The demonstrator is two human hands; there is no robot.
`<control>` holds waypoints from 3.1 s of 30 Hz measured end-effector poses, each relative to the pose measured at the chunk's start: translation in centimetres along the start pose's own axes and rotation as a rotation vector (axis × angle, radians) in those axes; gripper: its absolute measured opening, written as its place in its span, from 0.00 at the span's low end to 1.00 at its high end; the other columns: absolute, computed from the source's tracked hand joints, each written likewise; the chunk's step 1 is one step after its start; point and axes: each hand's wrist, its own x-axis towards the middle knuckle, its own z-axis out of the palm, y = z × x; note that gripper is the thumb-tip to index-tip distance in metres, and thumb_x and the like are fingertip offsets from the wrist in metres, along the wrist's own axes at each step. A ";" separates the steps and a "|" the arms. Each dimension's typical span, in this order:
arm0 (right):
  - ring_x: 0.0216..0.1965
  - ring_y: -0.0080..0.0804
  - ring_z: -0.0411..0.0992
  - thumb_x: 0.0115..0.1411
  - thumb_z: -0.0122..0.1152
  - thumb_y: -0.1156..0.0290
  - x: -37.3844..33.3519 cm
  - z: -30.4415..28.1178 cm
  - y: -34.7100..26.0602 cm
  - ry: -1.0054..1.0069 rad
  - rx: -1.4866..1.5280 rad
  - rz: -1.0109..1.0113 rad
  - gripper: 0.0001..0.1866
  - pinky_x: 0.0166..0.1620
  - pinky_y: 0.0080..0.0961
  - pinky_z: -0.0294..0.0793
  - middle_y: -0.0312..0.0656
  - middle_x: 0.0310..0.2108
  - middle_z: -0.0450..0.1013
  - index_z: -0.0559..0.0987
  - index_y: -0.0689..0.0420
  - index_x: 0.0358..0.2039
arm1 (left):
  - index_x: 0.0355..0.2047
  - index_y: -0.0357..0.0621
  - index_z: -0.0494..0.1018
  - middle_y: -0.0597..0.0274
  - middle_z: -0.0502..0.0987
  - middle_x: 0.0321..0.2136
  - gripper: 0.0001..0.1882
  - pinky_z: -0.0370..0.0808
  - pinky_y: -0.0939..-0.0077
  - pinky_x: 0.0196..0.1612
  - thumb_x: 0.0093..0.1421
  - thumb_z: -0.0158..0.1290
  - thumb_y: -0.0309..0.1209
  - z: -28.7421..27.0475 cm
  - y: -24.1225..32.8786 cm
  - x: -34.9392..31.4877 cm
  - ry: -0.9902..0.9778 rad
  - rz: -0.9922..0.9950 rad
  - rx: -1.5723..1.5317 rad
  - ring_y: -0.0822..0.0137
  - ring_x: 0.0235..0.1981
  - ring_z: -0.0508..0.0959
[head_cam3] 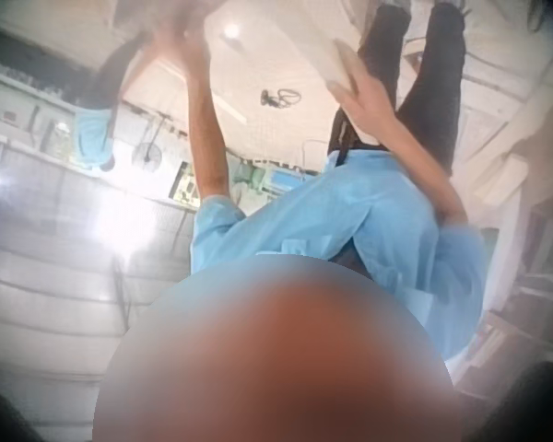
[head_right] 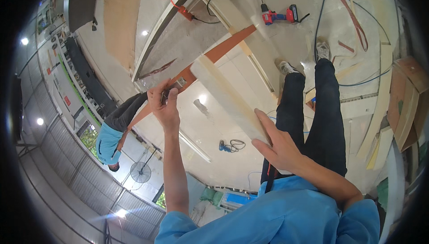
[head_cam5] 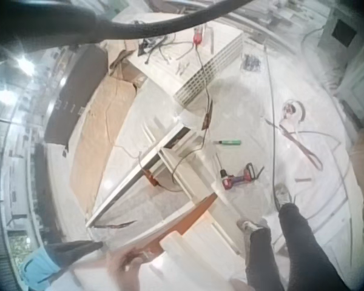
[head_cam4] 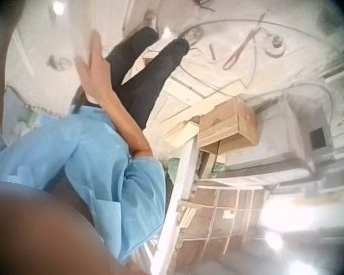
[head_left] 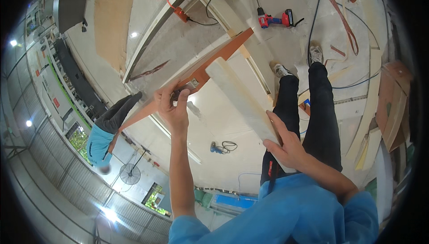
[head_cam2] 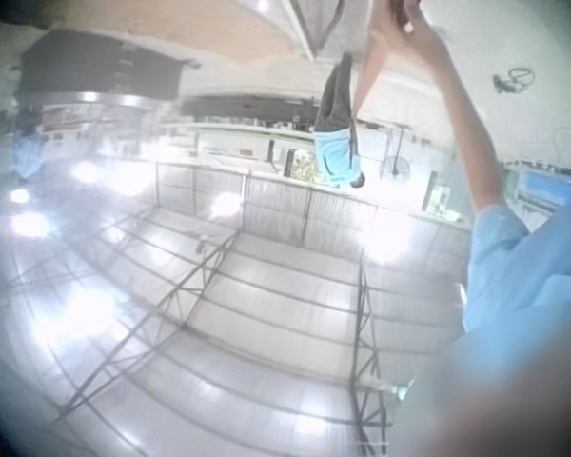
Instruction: The person aligns a metal lock plate on a wooden door, marks the screw holes with a green marker, and uses a cordless drill to drive screws into the plate. They reposition the door and repeat the marking and drilling steps to secure the hardware.
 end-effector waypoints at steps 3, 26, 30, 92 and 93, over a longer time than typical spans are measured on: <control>0.38 0.50 0.80 0.66 0.59 0.68 -0.9 0.6 -0.3 0.007 0.001 0.014 0.40 0.46 0.33 0.76 0.61 0.48 0.76 0.52 0.59 0.73 | 0.47 0.44 0.80 0.63 0.71 0.39 0.16 0.70 0.78 0.41 0.59 0.66 0.32 0.3 -0.8 0.3 0.017 0.129 -0.001 0.69 0.40 0.71; 0.31 0.22 0.74 0.68 0.57 0.72 -2.3 4.9 -3.4 0.162 0.080 0.016 0.39 0.39 0.22 0.77 0.42 0.44 0.77 0.51 0.53 0.75 | 0.38 0.50 0.83 0.67 0.72 0.32 0.20 0.67 0.69 0.37 0.53 0.70 0.49 1.8 -4.2 1.5 0.179 0.340 0.011 0.65 0.32 0.71; 0.31 0.21 0.74 0.68 0.57 0.72 -2.5 4.5 -3.9 0.135 0.071 0.038 0.39 0.39 0.21 0.76 0.41 0.44 0.77 0.50 0.53 0.75 | 0.38 0.49 0.83 0.65 0.72 0.32 0.19 0.68 0.70 0.37 0.53 0.70 0.47 1.8 -4.0 1.5 0.178 0.335 0.024 0.65 0.33 0.72; 0.31 0.21 0.74 0.67 0.57 0.73 -2.6 6.4 -1.2 0.154 0.065 -0.016 0.38 0.37 0.22 0.77 0.44 0.42 0.79 0.54 0.59 0.74 | 0.39 0.44 0.81 0.63 0.73 0.33 0.17 0.71 0.73 0.37 0.55 0.69 0.41 1.6 -3.9 1.4 0.135 0.356 0.019 0.67 0.32 0.73; 0.31 0.21 0.74 0.67 0.57 0.73 -2.5 6.2 -1.2 0.167 0.055 -0.066 0.38 0.37 0.22 0.77 0.44 0.42 0.79 0.54 0.59 0.74 | 0.39 0.44 0.81 0.63 0.73 0.33 0.17 0.71 0.73 0.37 0.55 0.69 0.41 1.6 -3.9 1.4 0.135 0.349 0.019 0.67 0.32 0.73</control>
